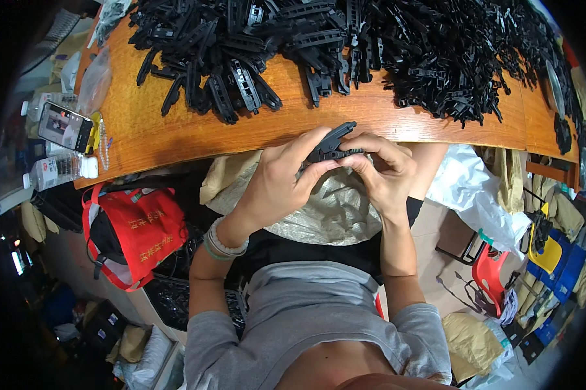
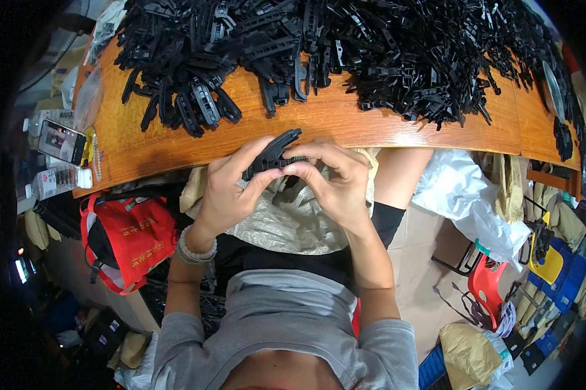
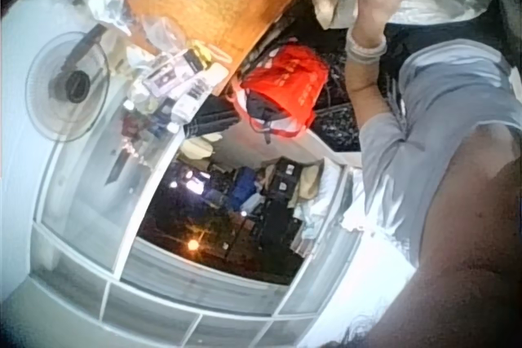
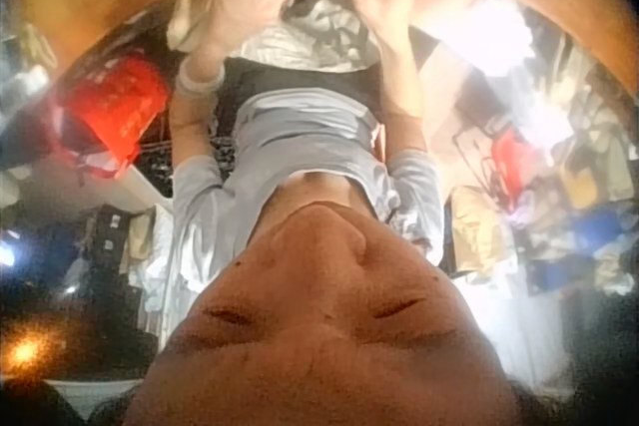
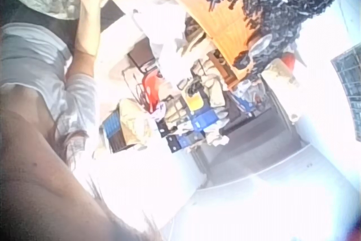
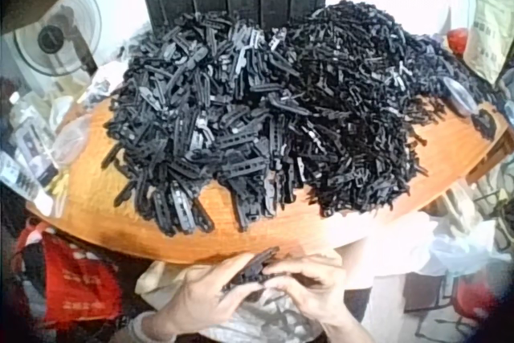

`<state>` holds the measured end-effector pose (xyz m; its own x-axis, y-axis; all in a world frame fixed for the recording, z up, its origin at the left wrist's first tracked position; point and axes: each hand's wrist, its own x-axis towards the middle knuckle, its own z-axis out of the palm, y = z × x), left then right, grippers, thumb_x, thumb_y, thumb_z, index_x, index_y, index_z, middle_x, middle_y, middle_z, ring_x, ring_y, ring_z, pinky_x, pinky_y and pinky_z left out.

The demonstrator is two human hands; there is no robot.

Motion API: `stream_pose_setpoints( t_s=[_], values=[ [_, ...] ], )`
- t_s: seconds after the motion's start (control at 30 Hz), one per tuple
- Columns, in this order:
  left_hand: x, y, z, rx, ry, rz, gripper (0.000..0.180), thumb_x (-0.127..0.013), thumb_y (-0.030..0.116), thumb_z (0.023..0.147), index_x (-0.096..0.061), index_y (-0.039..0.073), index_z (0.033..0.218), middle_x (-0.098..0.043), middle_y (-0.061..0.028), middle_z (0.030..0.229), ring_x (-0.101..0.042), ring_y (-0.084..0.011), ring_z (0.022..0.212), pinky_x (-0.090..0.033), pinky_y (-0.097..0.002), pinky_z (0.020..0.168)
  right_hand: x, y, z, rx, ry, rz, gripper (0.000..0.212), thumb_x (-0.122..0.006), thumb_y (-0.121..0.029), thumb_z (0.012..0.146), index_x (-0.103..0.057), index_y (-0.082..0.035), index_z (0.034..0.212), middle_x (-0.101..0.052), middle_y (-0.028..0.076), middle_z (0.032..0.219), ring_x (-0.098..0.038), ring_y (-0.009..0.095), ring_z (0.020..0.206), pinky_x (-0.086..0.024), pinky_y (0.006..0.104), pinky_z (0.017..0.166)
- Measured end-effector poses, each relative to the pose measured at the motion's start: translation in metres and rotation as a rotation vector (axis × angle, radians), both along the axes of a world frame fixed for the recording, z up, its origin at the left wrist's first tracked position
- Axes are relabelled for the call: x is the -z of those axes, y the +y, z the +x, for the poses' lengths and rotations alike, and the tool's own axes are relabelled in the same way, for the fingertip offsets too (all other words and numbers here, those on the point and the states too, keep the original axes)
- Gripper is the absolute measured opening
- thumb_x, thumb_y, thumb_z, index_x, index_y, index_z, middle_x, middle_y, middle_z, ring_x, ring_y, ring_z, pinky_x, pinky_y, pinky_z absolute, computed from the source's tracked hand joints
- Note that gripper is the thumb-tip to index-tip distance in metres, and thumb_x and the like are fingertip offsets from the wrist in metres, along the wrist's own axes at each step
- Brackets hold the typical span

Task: The person assembles plastic components by picking up plastic parts from a table and fitting them together by hand.

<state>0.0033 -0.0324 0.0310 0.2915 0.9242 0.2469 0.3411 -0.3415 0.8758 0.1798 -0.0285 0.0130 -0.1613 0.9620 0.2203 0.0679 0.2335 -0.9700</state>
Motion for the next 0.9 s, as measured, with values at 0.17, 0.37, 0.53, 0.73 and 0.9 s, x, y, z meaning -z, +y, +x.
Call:
stream_pose_setpoints(
  t_s=[0.17, 0.37, 0.53, 0.73, 0.9],
  values=[
    [0.0, 0.001, -0.008, 0.039, 0.036, 0.041, 0.039, -0.069, 0.003, 0.076, -0.055, -0.005, 0.112, -0.064, -0.0203, 0.089, -0.066, -0.0306, 0.079, -0.05, -0.0337, 0.065, -0.006, 0.006, -0.002, 0.096, -0.135, 0.285, 0.039, -0.075, -0.003, 0.068, -0.061, 0.001, 0.104, -0.06, 0.011, 0.095, -0.059, 0.017, 0.083, -0.048, 0.0268, 0.068],
    [-0.001, 0.0, -0.006, 0.057, 0.05, 0.041, 0.035, -0.068, 0.002, 0.077, -0.057, -0.004, 0.11, -0.065, -0.0185, 0.088, -0.066, -0.03, 0.078, -0.051, -0.034, 0.064, -0.004, 0.004, 0.0, -0.023, -0.169, 0.159, 0.038, -0.073, 0.003, 0.066, -0.061, 0.001, 0.102, -0.061, 0.011, 0.088, -0.06, 0.02, 0.078, -0.048, 0.0296, 0.07],
    [0.0, 0.001, -0.007, 0.08, 0.028, 0.031, 0.033, -0.068, -0.001, 0.076, -0.059, -0.006, 0.107, -0.067, -0.0176, 0.087, -0.068, -0.0243, 0.077, -0.05, -0.0294, 0.065, 0.001, 0.001, -0.005, 0.02, -0.146, 0.12, 0.031, -0.072, 0.004, 0.067, -0.062, 0.002, 0.096, -0.063, 0.011, 0.084, -0.061, 0.02, 0.075, -0.049, 0.0285, 0.068],
    [0.003, 0.004, -0.007, 0.111, -0.026, -0.03, 0.03, -0.068, 0.002, 0.077, -0.06, -0.004, 0.106, -0.067, -0.0171, 0.088, -0.067, -0.0244, 0.076, -0.05, -0.0299, 0.066, 0.006, 0.0, -0.003, 0.045, -0.181, 0.09, 0.024, -0.073, 0.003, 0.068, -0.063, 0.002, 0.09, -0.065, 0.01, 0.083, -0.062, 0.019, 0.073, -0.048, 0.0277, 0.066],
    [0.004, 0.005, -0.014, 0.137, 0.024, -0.053, 0.031, -0.069, 0.003, 0.077, -0.061, -0.004, 0.107, -0.067, -0.0166, 0.089, -0.068, -0.0231, 0.078, -0.05, -0.0299, 0.066, 0.0, 0.0, -0.004, 0.002, -0.167, 0.007, 0.024, -0.073, 0.002, 0.069, -0.064, 0.001, 0.09, -0.066, 0.009, 0.084, -0.062, 0.017, 0.073, -0.048, 0.0268, 0.064]
  ],
)
